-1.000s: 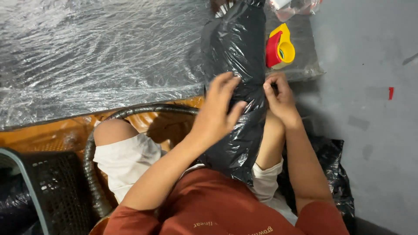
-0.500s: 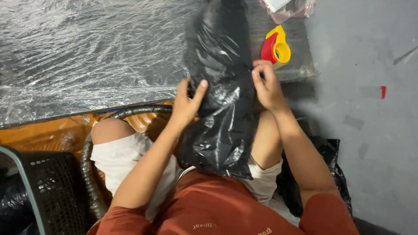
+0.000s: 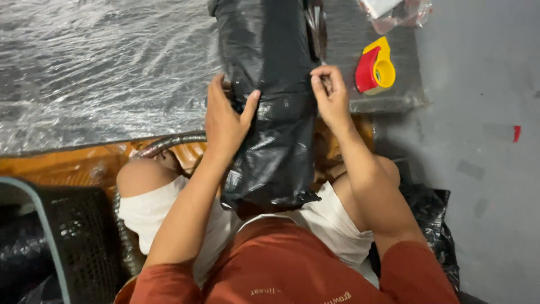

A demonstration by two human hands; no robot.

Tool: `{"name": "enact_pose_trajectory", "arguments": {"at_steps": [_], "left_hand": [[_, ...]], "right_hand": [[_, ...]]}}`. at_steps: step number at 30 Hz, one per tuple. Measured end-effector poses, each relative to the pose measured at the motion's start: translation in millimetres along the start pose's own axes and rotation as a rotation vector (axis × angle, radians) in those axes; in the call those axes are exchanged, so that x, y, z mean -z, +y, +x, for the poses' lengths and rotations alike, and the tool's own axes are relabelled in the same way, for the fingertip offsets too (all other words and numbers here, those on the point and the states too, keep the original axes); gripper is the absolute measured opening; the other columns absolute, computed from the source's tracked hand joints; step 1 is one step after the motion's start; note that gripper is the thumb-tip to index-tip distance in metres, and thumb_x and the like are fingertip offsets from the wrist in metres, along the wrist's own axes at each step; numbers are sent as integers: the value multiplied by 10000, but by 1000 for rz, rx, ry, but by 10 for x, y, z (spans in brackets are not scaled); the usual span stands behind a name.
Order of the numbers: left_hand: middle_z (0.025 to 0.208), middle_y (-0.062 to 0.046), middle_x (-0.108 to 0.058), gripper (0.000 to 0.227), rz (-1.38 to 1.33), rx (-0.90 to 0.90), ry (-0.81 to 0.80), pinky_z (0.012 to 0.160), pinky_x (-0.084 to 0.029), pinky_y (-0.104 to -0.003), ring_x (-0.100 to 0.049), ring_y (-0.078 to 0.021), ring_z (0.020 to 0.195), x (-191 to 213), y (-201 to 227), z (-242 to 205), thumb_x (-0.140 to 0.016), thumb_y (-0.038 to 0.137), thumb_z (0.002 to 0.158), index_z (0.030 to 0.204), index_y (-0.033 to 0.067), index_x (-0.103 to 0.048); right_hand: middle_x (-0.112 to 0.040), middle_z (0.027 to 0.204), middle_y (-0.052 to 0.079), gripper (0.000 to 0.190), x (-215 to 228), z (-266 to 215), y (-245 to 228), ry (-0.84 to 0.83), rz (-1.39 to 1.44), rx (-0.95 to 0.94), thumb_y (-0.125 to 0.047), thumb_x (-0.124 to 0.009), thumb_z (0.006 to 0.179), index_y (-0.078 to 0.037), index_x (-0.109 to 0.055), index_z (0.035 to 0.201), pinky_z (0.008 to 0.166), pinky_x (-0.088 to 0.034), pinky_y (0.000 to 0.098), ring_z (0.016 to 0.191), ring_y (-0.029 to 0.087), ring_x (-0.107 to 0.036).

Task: The person packs white pillow-like items into black plastic bags, wrapping the bags around them and securing the packages before using a duster on the exterior.

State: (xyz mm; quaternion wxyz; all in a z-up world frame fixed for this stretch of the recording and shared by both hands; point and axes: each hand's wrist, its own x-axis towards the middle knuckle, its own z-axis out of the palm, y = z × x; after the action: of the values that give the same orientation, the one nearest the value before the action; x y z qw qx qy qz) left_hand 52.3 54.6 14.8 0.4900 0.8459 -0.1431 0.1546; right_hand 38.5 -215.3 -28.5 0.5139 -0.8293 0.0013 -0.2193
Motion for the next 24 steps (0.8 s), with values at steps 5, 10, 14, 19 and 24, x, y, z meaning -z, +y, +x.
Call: {"name": "enact_pose_trajectory", "arguments": {"at_steps": [5, 10, 14, 19, 24], "left_hand": [[1168, -175, -485, 489, 35, -223, 20, 940, -520, -485, -598, -430, 1103, 30, -22, -11, -825, 242, 921, 1234, 7, -532], [1141, -161, -556, 214, -86, -467, -59, 929, -495, -491, -608, -414, 1088, 83, 101, 94, -748, 149, 950, 1135, 72, -672], [1137, -129, -563, 124, -34, -472, -73, 886, -475, -465, -604, -381, 1075, 59, 83, 86, -724, 185, 969, 1061, 111, -684], [1123, -112, -577, 176, -44, -433, -106, 898, -463, -447, -607, -356, 1054, 22, 48, 77, -705, 195, 980, 1140, 122, -704], [1079, -123, -569, 103, -50, -454, -88, 863, -476, -452, -595, -359, 998, 56, 129, 119, -663, 172, 1020, 1084, 98, -693]], "right_hand": [[-638, 1235, 139, 129, 244, 32, -69, -85, 274, -145, -213, -545, 1107, -86, -527, 1129, 1055, -524, 315, 1189, 182, -614], [-604, 1307, 183, 205, 386, 20, -339, -322, 0, 161, -51, -738, 960, -7, -667, 1147, 1034, -515, 391, 1239, 306, -615], [-611, 1284, 106, 235, 363, 34, -392, -267, -205, 320, -156, -818, 924, -90, -731, 1132, 1022, -504, 380, 1188, 276, -626], [-622, 1049, 123, 141, 382, 62, -459, -345, -158, 330, -109, -776, 965, -53, -690, 1063, 925, -498, 427, 994, 318, -625], [-651, 1019, 126, 81, 365, 99, -595, -374, -133, 369, -77, -722, 997, -48, -646, 989, 892, -498, 440, 963, 353, -627]]}}
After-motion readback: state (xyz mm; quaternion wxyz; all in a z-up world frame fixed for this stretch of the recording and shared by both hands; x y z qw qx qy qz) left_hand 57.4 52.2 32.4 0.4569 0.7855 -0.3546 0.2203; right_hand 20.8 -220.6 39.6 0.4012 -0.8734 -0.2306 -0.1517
